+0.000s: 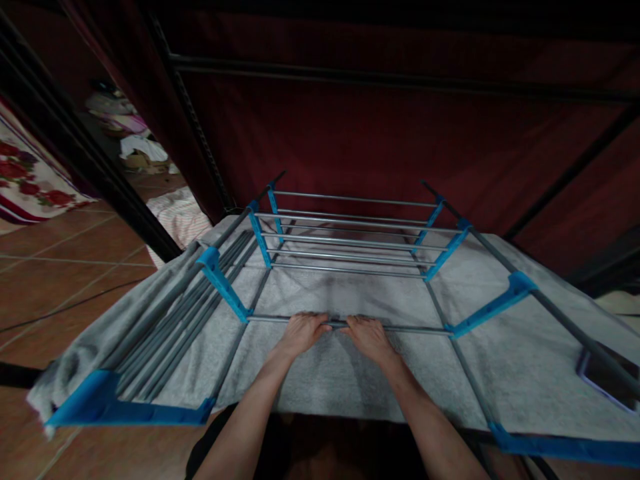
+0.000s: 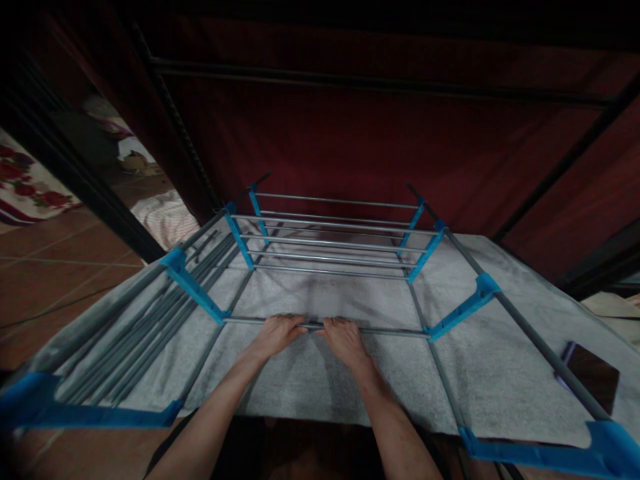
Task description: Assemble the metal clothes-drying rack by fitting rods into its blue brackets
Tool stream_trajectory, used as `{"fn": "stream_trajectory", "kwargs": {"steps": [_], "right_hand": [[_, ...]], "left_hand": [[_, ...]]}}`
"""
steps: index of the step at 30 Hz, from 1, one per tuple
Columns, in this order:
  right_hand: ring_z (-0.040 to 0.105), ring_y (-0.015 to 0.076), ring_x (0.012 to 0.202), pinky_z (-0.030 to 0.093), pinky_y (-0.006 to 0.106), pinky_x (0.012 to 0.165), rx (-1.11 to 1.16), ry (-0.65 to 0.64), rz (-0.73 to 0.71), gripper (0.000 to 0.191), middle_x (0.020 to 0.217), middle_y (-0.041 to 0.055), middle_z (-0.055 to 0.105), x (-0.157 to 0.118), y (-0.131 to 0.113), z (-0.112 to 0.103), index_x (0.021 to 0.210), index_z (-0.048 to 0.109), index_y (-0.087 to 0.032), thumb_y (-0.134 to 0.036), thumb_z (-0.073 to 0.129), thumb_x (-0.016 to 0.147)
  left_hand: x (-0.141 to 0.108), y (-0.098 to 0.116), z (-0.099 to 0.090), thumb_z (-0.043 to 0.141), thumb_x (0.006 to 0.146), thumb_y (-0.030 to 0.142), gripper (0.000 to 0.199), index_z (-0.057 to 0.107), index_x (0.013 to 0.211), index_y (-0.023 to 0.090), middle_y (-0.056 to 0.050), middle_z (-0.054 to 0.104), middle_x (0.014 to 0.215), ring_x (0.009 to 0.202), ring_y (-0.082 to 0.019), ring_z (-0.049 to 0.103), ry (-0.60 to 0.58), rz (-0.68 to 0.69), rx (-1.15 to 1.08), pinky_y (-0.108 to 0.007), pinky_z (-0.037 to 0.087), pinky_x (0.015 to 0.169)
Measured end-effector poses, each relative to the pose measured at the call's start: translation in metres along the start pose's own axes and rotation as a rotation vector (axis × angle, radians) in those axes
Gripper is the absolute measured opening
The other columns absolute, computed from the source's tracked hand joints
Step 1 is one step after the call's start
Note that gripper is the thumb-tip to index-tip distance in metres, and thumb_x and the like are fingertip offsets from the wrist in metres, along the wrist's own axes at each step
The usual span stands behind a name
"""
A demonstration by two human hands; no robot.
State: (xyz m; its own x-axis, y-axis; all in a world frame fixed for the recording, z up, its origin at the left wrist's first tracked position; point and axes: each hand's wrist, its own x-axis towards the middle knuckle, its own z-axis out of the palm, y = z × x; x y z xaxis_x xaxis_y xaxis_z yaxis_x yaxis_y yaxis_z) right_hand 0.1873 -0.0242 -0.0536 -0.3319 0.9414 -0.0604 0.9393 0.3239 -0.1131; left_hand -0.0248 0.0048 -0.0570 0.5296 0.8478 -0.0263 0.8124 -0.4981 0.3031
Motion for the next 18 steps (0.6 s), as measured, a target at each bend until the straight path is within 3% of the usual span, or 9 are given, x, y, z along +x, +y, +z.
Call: {"fn": "stream_trajectory", "kwargs": {"steps": [3,6,10,14,18], "right_hand": [[0.069,0.0225,0.097,0.047,0.030,0.079,0.010,0.000,0.004,0.034,0.105,0.0099,0.073,0.000,0.001,0.000,0.108,0.064,-0.020,-0.045,0.041,0.100],[0.069,0.0223,0.098,0.046,0.030,0.079,0.030,-0.023,0.013,0.036,0.106,0.0097,0.072,0.001,0.002,0.000,0.109,0.063,-0.021,-0.046,0.039,0.101],[0.068,0.0222,0.101,0.045,0.031,0.082,0.042,-0.022,0.033,0.036,0.107,0.0081,0.073,0.001,0.002,0.001,0.108,0.064,-0.022,-0.046,0.038,0.101],[0.068,0.0223,0.102,0.045,0.031,0.082,0.043,-0.026,0.051,0.036,0.106,0.0077,0.073,0.000,0.001,0.000,0.107,0.064,-0.023,-0.048,0.038,0.101],[0.068,0.0223,0.102,0.044,0.031,0.082,0.060,-0.029,0.051,0.038,0.107,0.0071,0.073,0.000,0.000,0.000,0.107,0.064,-0.023,-0.050,0.038,0.101]], "left_hand": [[-0.003,0.004,-0.001,0.044,0.096,0.043,0.033,0.068,0.104,0.022,-0.007,0.070,0.098,0.098,-0.023,0.064,0.062,0.000,-0.029,-0.035,0.044,0.088],[-0.011,0.016,-0.010,0.050,0.094,0.038,0.030,0.066,0.114,0.022,-0.008,0.066,0.110,0.107,-0.023,0.060,0.182,-0.006,-0.075,-0.038,0.041,0.096],[-0.043,0.037,-0.030,0.042,0.098,0.035,0.035,0.061,0.125,0.023,-0.009,0.062,0.121,0.112,-0.022,0.058,0.248,-0.005,-0.106,-0.039,0.043,0.099],[-0.109,0.046,-0.041,0.038,0.099,0.036,0.035,0.066,0.117,0.026,-0.006,0.066,0.116,0.107,-0.021,0.062,0.229,0.023,-0.052,-0.036,0.050,0.096],[-0.201,0.022,-0.019,0.044,0.096,0.034,0.032,0.067,0.118,0.034,-0.002,0.071,0.113,0.104,-0.020,0.067,0.376,-0.005,0.095,-0.034,0.055,0.094]]}}
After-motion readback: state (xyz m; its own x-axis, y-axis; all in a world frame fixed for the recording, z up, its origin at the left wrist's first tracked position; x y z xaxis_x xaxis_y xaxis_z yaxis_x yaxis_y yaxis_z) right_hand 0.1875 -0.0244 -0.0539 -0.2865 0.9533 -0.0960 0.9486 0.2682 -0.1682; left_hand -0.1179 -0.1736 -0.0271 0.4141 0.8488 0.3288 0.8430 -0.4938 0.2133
